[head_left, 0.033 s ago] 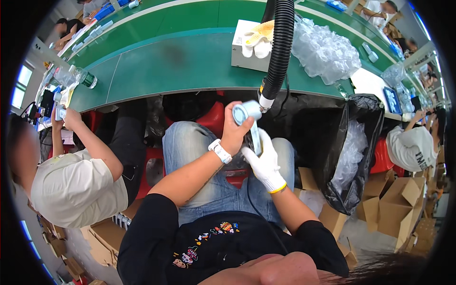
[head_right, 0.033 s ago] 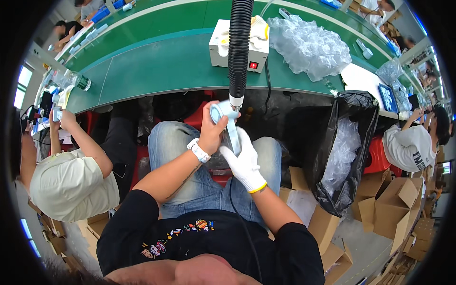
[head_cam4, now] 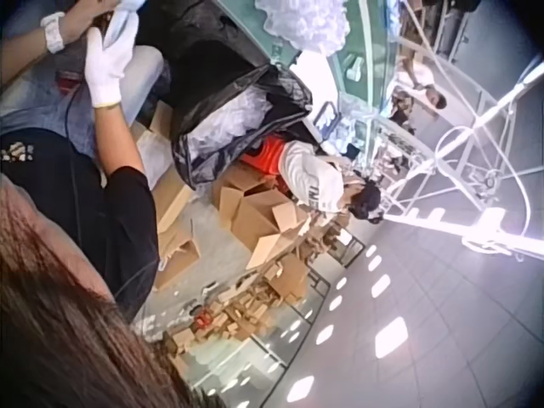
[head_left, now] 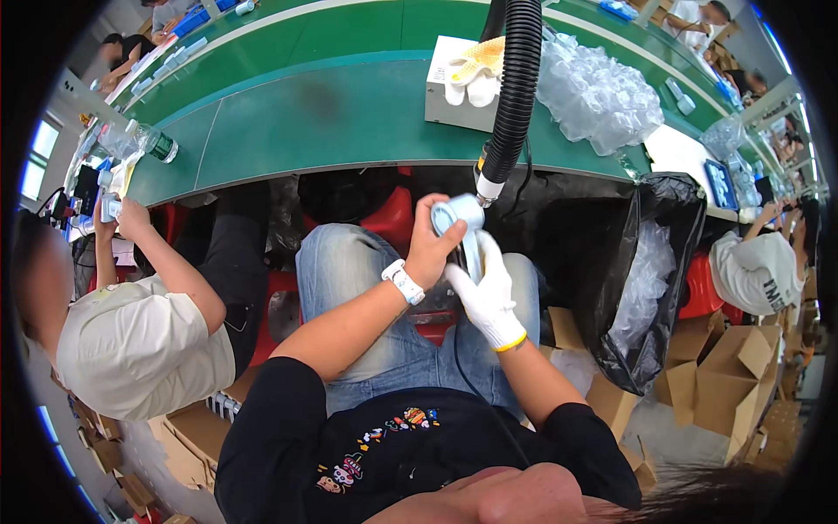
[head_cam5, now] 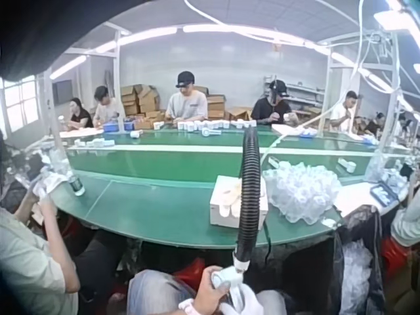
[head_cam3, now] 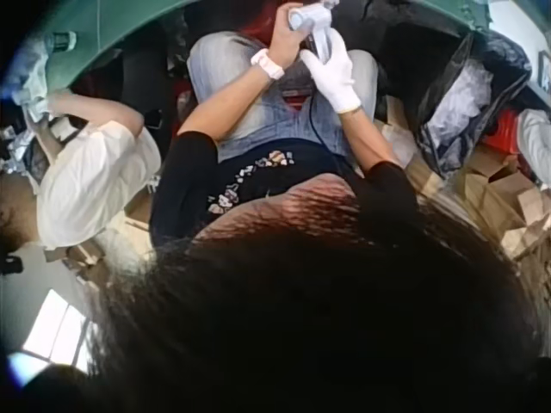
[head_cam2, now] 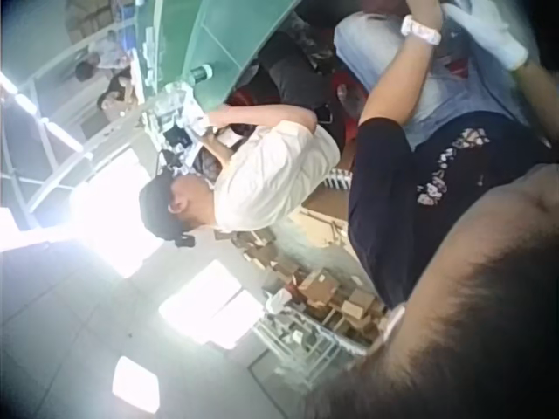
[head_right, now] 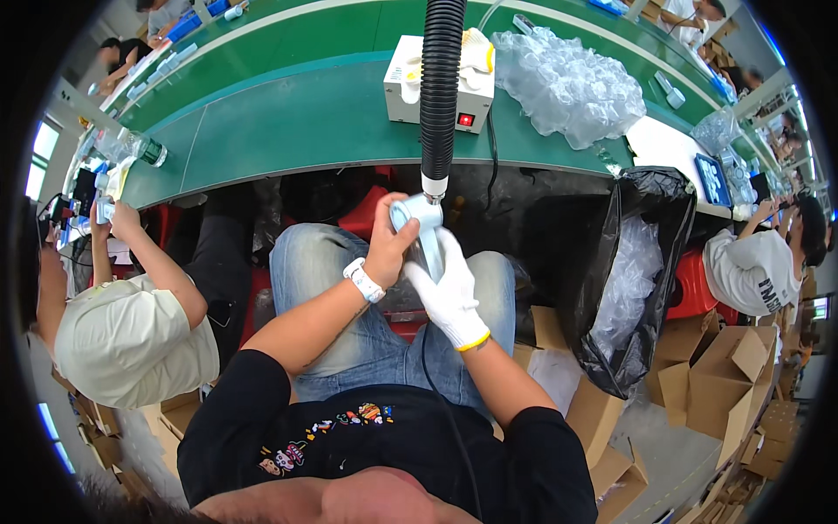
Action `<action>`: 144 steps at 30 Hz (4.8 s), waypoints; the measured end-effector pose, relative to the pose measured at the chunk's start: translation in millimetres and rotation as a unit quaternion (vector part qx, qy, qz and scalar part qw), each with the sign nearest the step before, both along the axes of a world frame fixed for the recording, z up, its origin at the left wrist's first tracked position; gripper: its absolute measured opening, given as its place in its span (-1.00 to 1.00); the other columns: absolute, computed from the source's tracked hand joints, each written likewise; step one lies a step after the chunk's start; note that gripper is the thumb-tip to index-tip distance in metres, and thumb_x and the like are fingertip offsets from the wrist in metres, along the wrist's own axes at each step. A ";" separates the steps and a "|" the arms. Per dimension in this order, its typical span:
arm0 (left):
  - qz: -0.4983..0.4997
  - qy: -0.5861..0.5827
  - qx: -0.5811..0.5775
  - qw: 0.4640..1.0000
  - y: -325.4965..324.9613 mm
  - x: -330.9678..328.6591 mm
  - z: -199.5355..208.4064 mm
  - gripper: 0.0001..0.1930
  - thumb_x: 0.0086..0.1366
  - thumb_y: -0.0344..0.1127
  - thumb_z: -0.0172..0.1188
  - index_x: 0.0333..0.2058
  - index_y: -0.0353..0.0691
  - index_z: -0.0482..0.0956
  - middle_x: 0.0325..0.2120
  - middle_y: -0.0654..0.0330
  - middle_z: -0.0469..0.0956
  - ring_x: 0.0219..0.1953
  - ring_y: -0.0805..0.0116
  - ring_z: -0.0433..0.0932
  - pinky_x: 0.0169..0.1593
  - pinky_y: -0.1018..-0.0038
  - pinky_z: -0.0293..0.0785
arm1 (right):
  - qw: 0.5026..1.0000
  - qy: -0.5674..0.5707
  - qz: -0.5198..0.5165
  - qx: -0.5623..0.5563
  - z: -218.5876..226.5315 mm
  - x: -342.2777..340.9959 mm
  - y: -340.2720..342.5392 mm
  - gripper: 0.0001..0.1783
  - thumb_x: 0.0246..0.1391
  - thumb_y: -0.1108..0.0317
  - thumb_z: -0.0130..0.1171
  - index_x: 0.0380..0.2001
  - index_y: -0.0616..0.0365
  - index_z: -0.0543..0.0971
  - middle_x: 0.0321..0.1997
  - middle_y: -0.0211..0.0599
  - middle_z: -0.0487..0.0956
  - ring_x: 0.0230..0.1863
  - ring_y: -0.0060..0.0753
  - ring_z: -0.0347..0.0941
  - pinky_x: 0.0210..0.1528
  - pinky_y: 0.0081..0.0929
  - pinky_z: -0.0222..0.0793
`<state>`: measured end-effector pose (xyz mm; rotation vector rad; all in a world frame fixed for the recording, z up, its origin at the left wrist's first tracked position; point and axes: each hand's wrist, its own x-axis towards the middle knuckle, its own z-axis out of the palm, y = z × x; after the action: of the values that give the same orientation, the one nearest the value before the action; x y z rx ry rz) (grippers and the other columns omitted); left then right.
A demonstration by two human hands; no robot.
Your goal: The worker is assembling electronic parts into plastic housings and applying a substance using a tube-fed dispenser.
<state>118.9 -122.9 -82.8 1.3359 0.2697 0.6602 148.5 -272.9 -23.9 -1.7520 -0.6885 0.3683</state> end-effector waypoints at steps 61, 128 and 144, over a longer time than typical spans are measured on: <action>-0.224 -0.029 0.363 0.904 -15.9 -78.0 89.3 -0.54 -0.08 -0.34 0.59 -0.20 -0.11 0.56 -0.11 0.02 0.64 -0.12 0.04 0.69 -0.11 0.25 0.64 | 0.919 0.062 0.345 -0.182 53.0 29.0 -55.4 -0.43 -0.03 0.16 0.42 0.07 0.11 0.62 -0.06 0.06 0.70 -0.04 0.15 0.66 0.04 -0.13 0.58; -0.137 -0.024 -0.075 0.987 -16.9 9.4 21.8 -0.56 0.39 -0.46 0.28 0.14 -0.12 0.30 0.04 0.01 0.56 0.07 0.19 0.60 0.15 0.23 0.56 | 0.962 0.269 0.037 -0.021 -34.2 41.2 -15.7 -0.70 0.14 0.45 0.30 -0.05 0.28 0.68 -0.33 -0.31 0.71 -0.36 -0.50 0.61 -0.27 -0.43 0.54; -0.169 -0.060 -0.367 0.913 11.5 -6.2 40.9 -0.67 0.35 -0.56 0.26 0.04 -0.11 0.49 0.07 0.08 0.58 0.19 0.18 0.57 0.27 0.17 0.51 | 0.839 -0.262 -0.416 -0.232 -72.5 159.4 -211.4 -0.42 0.29 0.21 0.28 0.26 0.28 0.46 0.28 0.04 0.52 0.33 0.04 0.42 0.42 -0.11 0.30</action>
<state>112.7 -111.4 -41.9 0.5901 0.1541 0.2889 307.9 -484.3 -96.4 -2.4576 -0.1315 -0.6257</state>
